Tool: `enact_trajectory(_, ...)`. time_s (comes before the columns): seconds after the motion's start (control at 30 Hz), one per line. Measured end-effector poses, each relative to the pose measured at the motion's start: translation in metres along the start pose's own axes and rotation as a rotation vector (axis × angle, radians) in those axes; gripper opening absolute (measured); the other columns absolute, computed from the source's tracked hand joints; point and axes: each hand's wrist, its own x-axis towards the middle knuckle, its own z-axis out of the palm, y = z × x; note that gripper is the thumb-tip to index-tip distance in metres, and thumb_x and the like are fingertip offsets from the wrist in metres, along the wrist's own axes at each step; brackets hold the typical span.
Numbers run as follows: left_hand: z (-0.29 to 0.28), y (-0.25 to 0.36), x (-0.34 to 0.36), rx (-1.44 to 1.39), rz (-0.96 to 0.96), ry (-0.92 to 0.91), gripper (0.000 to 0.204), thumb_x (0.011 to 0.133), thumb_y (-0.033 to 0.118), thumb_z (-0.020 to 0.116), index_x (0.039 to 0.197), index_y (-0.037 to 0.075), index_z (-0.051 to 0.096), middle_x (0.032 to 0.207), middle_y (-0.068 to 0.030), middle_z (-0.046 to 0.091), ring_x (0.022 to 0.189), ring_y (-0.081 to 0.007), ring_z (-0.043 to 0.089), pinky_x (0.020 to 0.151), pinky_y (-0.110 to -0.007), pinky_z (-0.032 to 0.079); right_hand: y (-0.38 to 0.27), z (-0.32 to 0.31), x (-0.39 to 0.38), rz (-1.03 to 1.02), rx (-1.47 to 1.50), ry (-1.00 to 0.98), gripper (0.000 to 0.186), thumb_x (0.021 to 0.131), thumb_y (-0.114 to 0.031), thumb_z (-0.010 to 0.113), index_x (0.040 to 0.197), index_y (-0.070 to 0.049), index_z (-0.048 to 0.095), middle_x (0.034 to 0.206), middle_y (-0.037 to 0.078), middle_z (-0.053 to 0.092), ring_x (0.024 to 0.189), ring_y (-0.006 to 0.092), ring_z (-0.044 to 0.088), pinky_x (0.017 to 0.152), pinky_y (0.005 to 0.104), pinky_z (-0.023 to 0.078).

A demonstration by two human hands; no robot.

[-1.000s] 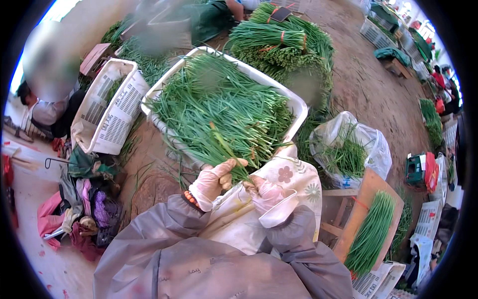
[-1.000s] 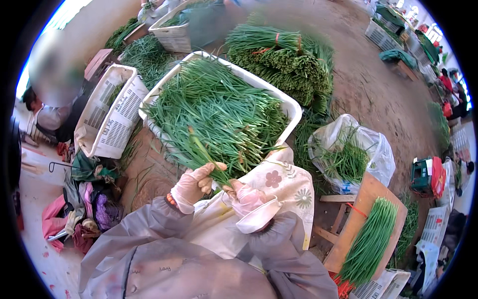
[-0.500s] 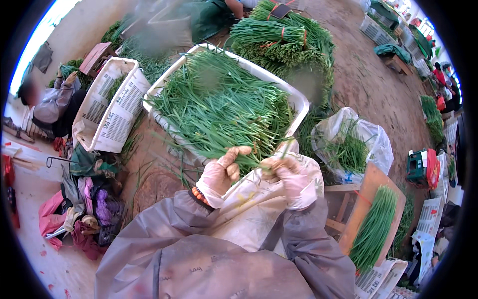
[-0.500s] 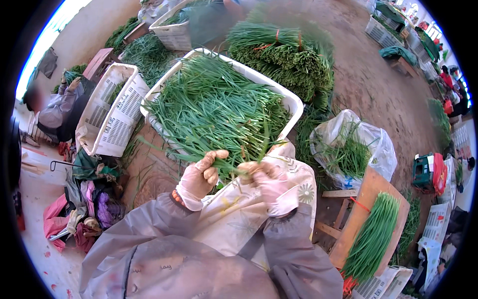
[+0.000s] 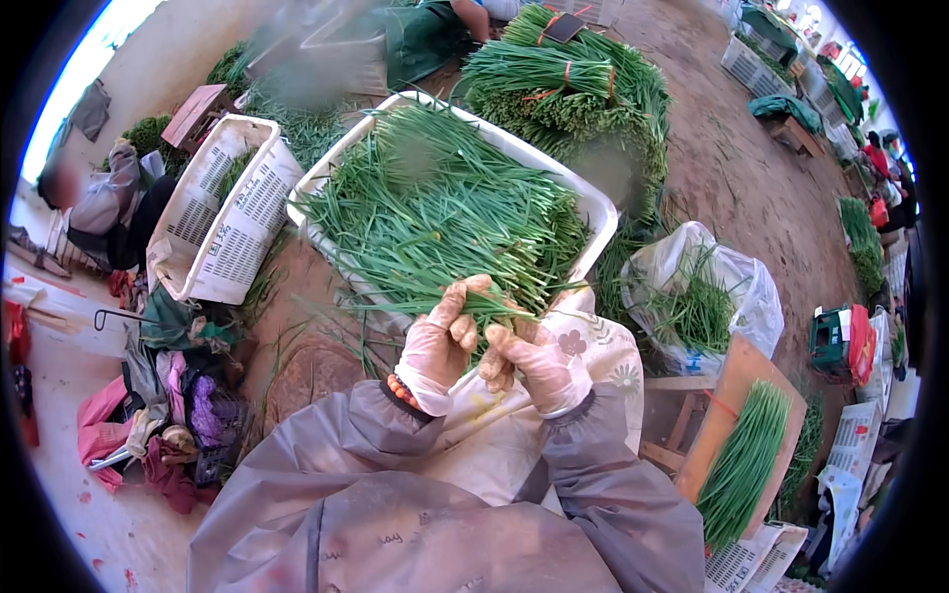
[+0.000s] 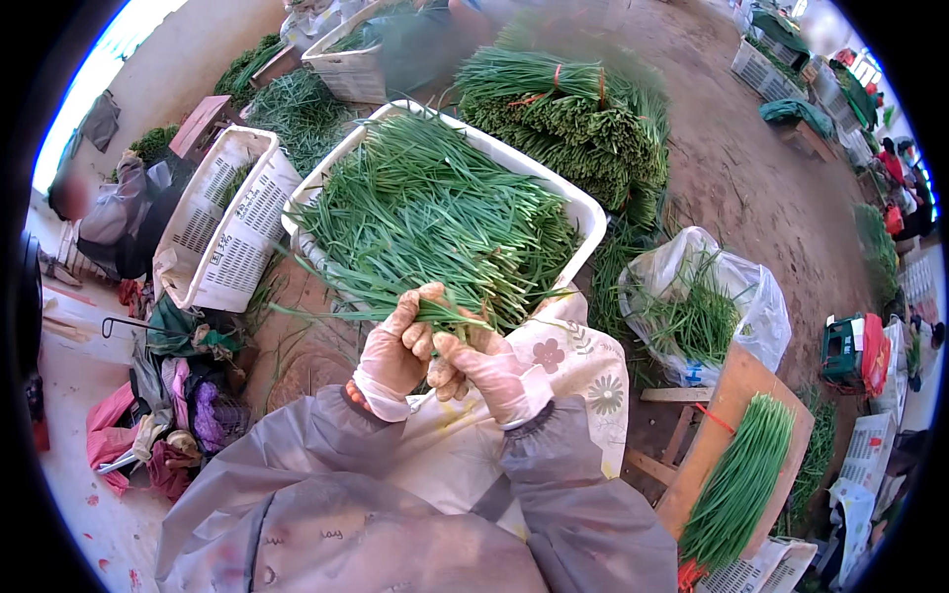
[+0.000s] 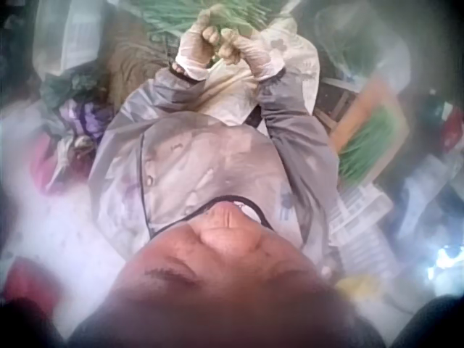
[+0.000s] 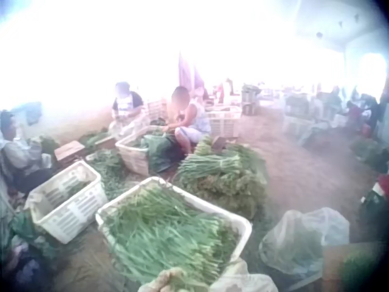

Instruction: The person gathers a bunch of green stalks from a bin, aligns them on a wooden board, and secures the bundle with a red rubber band before placing it aside.

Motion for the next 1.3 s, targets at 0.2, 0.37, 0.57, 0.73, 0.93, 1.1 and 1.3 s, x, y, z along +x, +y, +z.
enact_trajectory(0.2,-0.011,0.006,0.002,-0.02,0.064,-0.033,0.026,0.086,0.021,0.047,0.102,0.001,0.053,0.055,0.0077,0.036,0.046,-0.0026,0.028,0.041,-0.017,0.026,-0.014,0.007,-0.017,-0.137,-0.04,0.251,0.02,0.086,-0.02,0.047,0.083,-0.004,0.057,0.065,0.003,0.056,0.046,0.0095,0.048,0.042,0.0205,0.039)
enact_trajectory(0.37,-0.017,0.026,0.002,0.168,0.109,-0.056,0.023,0.086,0.018,0.046,0.1,0.002,0.054,0.07,0.0044,0.051,0.045,-0.0028,0.03,0.039,-0.017,0.028,-0.051,-0.13,-0.054,-0.233,-1.044,0.838,0.044,0.078,-0.02,0.056,0.116,-0.002,0.04,0.11,0.017,0.047,0.092,0.0234,0.05,0.082,0.0313,0.041)
enact_trajectory(0.57,-0.011,0.014,-0.005,0.349,-0.04,-0.062,0.021,0.084,0.017,0.05,0.095,0.002,0.059,0.065,0.0005,0.055,0.041,-0.0044,0.033,0.039,-0.019,0.028,-0.03,-0.048,-0.03,-0.031,-0.629,0.225,0.052,0.083,-0.028,0.049,0.124,-0.001,0.033,0.118,0.017,0.043,0.104,0.0261,0.045,0.086,0.0323,0.038)
enact_trajectory(0.73,-0.003,0.008,-0.004,0.686,-0.112,-0.122,0.029,0.084,0.021,0.048,0.104,0.0,0.053,0.057,0.0009,0.048,0.047,-0.0072,0.04,0.043,-0.021,0.03,-0.016,-0.006,-0.011,0.366,-0.501,0.081,0.032,0.088,-0.033,0.04,0.102,-0.006,0.048,0.069,0.005,0.056,0.064,0.0105,0.054,0.05,0.0203,0.041)
enact_trajectory(0.93,0.008,-0.001,-0.008,0.546,-0.185,-0.247,0.033,0.082,0.019,0.049,0.107,-0.003,0.047,0.076,-0.0103,0.057,0.058,-0.0154,0.051,0.053,-0.027,0.042,0.016,0.008,-0.011,0.025,0.213,0.305,0.019,0.086,-0.015,0.046,0.101,-0.003,0.048,0.068,0.002,0.053,0.052,0.0101,0.051,0.047,0.0207,0.042)
enact_trajectory(1.1,-0.02,-0.015,0.002,0.515,-0.068,-0.208,0.019,0.082,0.008,0.049,0.101,0.003,0.051,0.088,-0.005,0.056,0.085,-0.0141,0.051,0.076,-0.025,0.041,0.005,0.01,-0.018,-0.078,-0.658,0.419,0.024,0.078,-0.018,0.06,0.094,-0.001,0.054,0.078,0.005,0.056,0.063,0.0084,0.05,0.056,0.0226,0.042)
enact_trajectory(1.3,-0.016,-0.021,-0.01,0.637,-0.111,-0.136,0.018,0.083,0.013,0.049,0.097,0.001,0.053,0.088,-0.0056,0.06,0.084,-0.0145,0.054,0.08,-0.026,0.039,-0.008,-0.012,0.01,-0.081,-0.406,0.413,0.034,0.081,-0.024,0.057,0.103,0.001,0.051,0.088,0.009,0.058,0.076,0.0139,0.055,0.066,0.0239,0.045)
